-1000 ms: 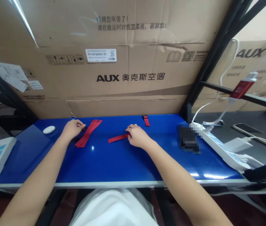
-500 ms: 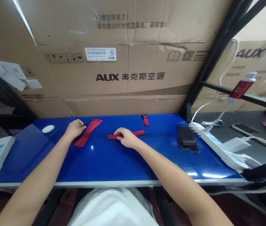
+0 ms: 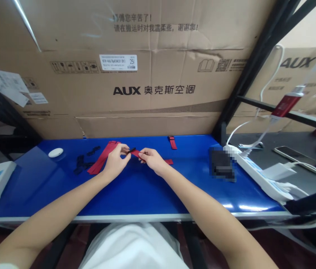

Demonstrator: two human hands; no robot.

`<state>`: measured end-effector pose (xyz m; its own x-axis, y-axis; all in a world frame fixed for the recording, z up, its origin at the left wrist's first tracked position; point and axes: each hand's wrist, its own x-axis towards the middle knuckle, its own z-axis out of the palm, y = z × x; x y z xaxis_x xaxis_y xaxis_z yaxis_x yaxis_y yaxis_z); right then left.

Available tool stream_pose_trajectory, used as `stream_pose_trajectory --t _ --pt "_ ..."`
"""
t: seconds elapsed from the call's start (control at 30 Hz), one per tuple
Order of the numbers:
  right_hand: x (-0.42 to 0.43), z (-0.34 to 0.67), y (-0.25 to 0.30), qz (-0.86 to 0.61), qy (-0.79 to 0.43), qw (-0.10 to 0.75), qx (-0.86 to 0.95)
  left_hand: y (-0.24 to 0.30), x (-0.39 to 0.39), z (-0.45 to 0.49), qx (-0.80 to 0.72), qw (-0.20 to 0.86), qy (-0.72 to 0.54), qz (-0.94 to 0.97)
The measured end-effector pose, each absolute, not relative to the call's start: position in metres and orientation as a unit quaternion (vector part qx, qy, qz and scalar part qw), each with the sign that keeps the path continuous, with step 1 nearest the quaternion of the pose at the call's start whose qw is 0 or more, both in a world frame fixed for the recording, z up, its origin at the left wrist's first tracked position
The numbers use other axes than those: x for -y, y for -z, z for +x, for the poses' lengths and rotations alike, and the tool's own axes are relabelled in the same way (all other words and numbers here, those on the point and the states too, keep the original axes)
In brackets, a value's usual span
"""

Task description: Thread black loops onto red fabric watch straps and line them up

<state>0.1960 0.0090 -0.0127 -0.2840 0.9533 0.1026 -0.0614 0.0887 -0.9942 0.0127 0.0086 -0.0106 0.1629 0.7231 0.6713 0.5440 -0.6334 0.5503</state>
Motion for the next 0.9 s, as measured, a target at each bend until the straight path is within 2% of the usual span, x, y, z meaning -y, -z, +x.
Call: stream_pose_trajectory --t 0.9 --pt "-0.0044 0.1905 0.0143 -0.371 -0.502 0.475 0.620 0.0060 -0.0020 0.0153 -0.498 0.096 -0.465 0.726"
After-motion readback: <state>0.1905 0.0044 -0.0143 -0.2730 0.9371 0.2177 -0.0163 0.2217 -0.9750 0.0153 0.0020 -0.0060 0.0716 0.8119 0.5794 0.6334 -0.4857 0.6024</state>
